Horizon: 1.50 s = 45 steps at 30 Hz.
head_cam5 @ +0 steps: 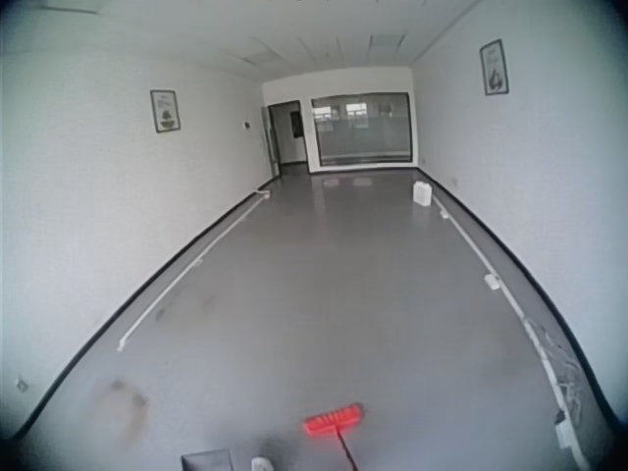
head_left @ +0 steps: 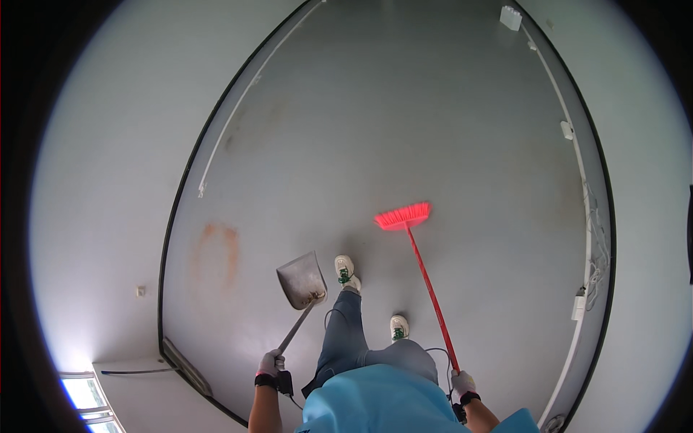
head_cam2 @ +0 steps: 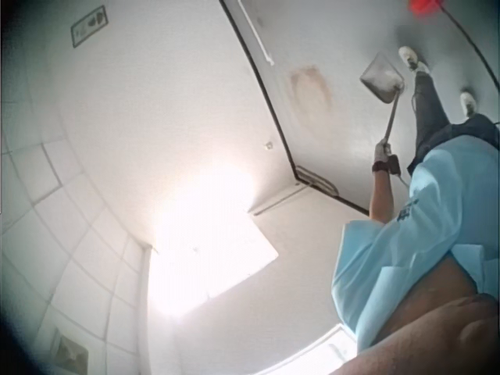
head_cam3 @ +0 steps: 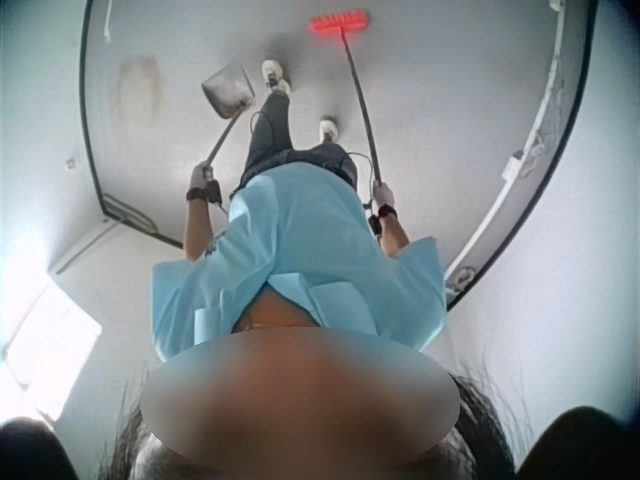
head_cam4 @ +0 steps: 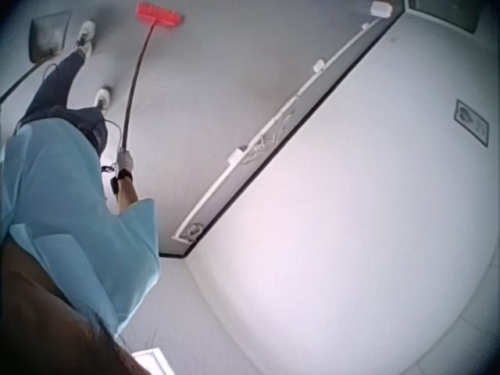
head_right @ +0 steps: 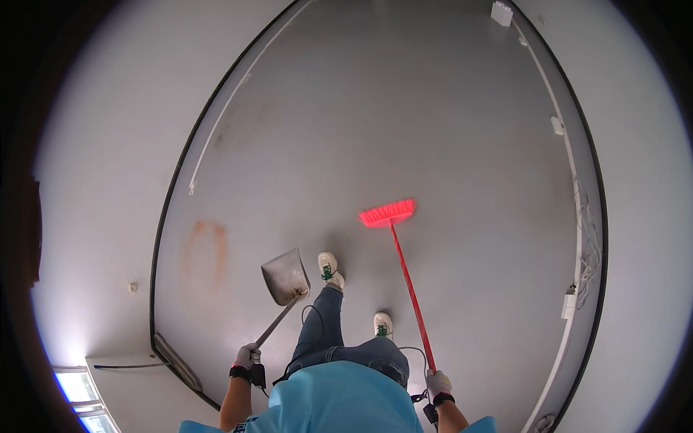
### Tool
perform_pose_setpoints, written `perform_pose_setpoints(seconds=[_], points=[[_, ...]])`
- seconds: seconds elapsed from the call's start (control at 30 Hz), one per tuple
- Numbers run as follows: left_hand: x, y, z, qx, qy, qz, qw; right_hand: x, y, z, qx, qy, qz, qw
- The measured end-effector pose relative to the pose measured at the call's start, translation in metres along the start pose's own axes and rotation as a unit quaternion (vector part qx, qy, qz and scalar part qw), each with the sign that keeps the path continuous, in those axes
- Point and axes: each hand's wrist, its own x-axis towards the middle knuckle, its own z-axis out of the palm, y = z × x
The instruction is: The person is sweeping the floor using a broom and a metal dustpan.
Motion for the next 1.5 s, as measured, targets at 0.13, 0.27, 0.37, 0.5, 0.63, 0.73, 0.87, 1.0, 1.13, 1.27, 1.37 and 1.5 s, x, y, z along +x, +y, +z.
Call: perform_pose_setpoints(seconds=[0.13,0.27,0.37,0.5,0.63,0.73,0.87,1.0,1.13,1.27,1.37,1.5], points=[[0.018,0.048,0.021,0.037,-0.003,0.003,0.999,0.021,-0.077,-0.019,-0.019,0.004,0.007,1.0],[0.038,0.101,0.036,0.064,-0.022,-0.006,0.998,0.068,-0.179,-0.047,-0.001,0.049,-0.025,0.998],[0.052,0.15,0.047,0.058,-0.019,-0.038,0.997,0.098,-0.268,-0.068,0.024,0.063,-0.042,0.997],[0.074,0.217,0.07,0.089,0.009,-0.038,0.995,0.134,-0.381,-0.111,0.035,0.077,-0.037,0.996],[0.097,0.274,0.086,0.139,0.035,-0.007,0.99,0.128,-0.418,-0.13,0.114,0.094,-0.063,0.987],[0.114,0.321,0.102,0.155,0.042,-0.005,0.987,0.089,-0.394,-0.113,0.053,0.092,-0.021,0.994],[0.128,0.363,0.13,0.178,0.026,0.022,0.983,0.027,-0.357,-0.068,0.067,0.022,0.053,0.996],[0.139,0.401,0.158,0.166,0.031,0.02,0.985,0.004,-0.373,-0.055,0.086,-0.008,0.033,0.996],[0.156,0.435,0.184,0.139,-0.004,-0.004,0.99,0.028,-0.425,-0.086,0.086,-0.031,0.038,0.995],[0.179,0.467,0.214,0.141,0.004,0.018,0.99,0.071,-0.49,-0.138,0.072,-0.003,0.059,0.996],[0.19,0.5,0.238,0.103,-0.001,-0.034,0.994,0.118,-0.555,-0.18,0.079,0.007,0.066,0.995],[0.19,0.553,0.27,0.072,-0.024,-0.061,0.995,0.185,-0.652,-0.244,0.111,0.014,0.046,0.993]])
